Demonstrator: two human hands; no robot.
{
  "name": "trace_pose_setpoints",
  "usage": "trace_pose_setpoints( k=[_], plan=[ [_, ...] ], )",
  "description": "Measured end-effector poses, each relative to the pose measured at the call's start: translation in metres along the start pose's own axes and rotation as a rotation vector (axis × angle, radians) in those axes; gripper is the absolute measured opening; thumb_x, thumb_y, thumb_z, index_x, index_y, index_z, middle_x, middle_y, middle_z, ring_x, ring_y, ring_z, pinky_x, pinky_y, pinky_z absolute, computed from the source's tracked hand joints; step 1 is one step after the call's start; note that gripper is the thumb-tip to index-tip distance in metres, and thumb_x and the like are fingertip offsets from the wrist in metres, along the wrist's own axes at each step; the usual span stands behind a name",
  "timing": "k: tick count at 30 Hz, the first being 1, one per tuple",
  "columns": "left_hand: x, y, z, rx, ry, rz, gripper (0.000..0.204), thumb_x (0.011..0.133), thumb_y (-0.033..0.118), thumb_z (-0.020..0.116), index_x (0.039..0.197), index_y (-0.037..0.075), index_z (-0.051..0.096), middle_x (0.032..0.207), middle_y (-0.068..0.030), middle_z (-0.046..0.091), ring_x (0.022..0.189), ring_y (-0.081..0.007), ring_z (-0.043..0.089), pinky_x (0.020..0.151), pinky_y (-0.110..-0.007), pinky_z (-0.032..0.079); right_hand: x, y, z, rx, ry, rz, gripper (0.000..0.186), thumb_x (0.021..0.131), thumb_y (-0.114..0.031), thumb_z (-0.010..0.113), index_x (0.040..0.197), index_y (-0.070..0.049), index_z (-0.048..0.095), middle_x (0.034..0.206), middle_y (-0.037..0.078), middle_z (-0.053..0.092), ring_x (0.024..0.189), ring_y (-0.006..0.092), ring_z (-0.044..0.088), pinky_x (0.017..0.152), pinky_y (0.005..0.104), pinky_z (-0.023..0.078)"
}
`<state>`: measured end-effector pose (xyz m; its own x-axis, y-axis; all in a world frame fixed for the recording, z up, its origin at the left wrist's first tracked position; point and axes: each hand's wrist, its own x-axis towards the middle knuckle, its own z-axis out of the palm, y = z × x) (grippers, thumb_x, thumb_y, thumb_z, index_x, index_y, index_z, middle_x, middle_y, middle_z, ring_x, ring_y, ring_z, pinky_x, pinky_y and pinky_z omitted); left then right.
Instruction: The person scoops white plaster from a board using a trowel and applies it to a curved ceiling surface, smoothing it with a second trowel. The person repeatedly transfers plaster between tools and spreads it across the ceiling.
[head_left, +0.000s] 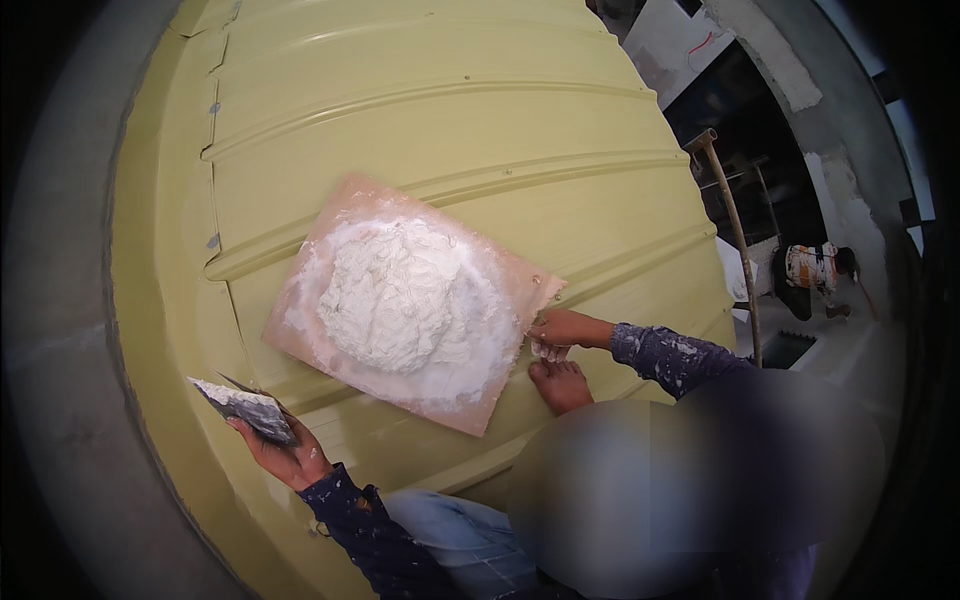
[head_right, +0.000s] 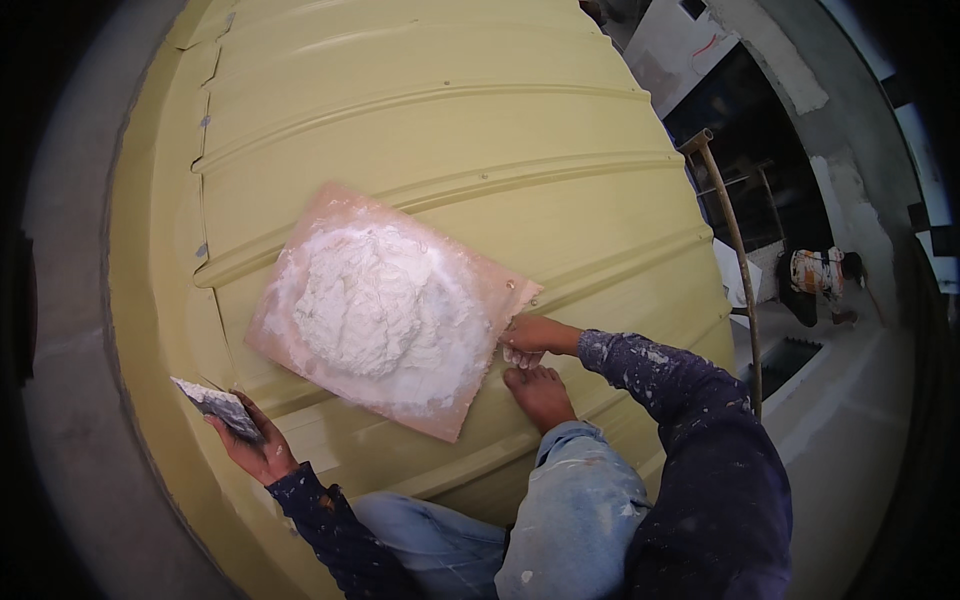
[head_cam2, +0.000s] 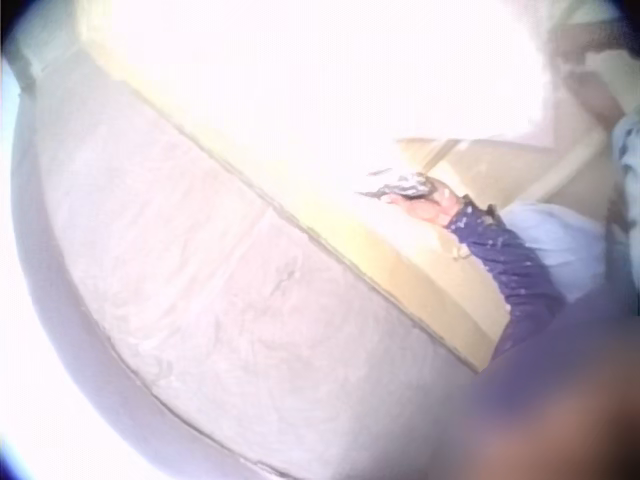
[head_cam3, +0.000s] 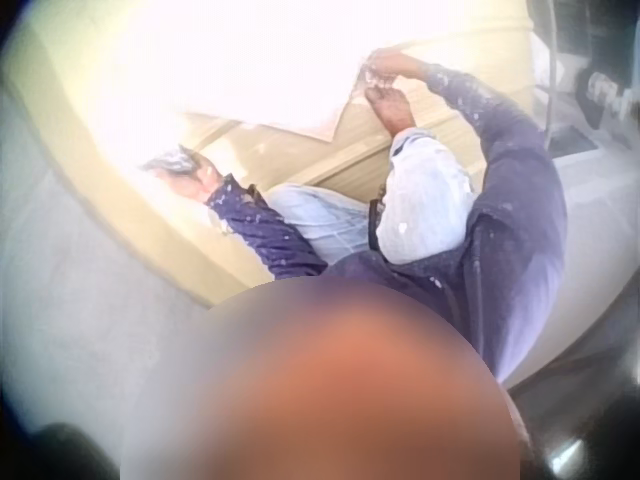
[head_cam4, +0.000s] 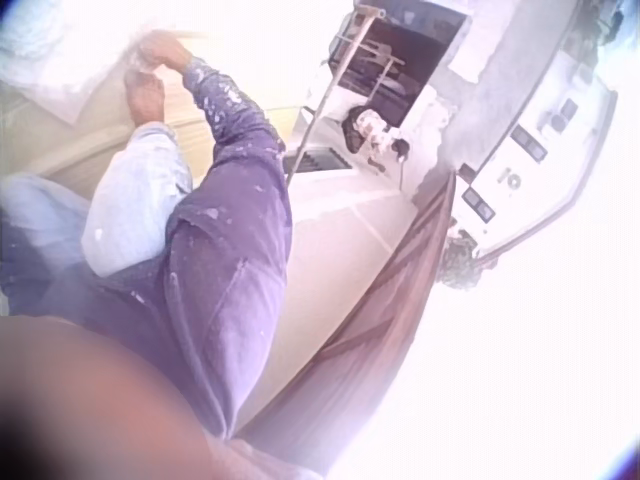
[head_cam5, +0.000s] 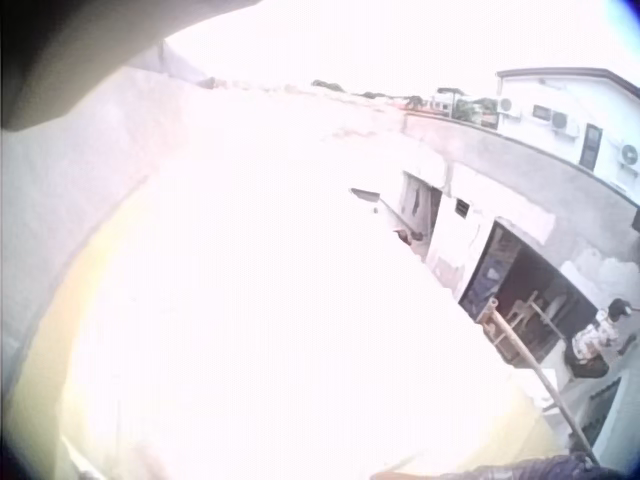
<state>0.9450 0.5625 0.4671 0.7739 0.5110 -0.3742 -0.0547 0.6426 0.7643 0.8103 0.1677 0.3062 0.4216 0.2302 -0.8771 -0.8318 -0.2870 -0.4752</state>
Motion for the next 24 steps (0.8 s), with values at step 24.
trace_pose_setpoints(
  k=[24],
  plan=[
    [0.003,0.003,-0.006,-0.080,-0.066,-0.108,0.045,0.094,0.019,0.066,0.133,0.002,0.050,0.127,-0.0089,0.058,0.112,-0.0211,0.057,0.105,-0.036,0.049,0.085,0.054,0.029,0.349,1.104,-0.372,0.034,0.100,-0.026,0.054,0.075,-0.003,0.051,0.066,0.000,0.046,0.067,0.0098,0.039,0.062,0.0309,0.038]
  ],
)
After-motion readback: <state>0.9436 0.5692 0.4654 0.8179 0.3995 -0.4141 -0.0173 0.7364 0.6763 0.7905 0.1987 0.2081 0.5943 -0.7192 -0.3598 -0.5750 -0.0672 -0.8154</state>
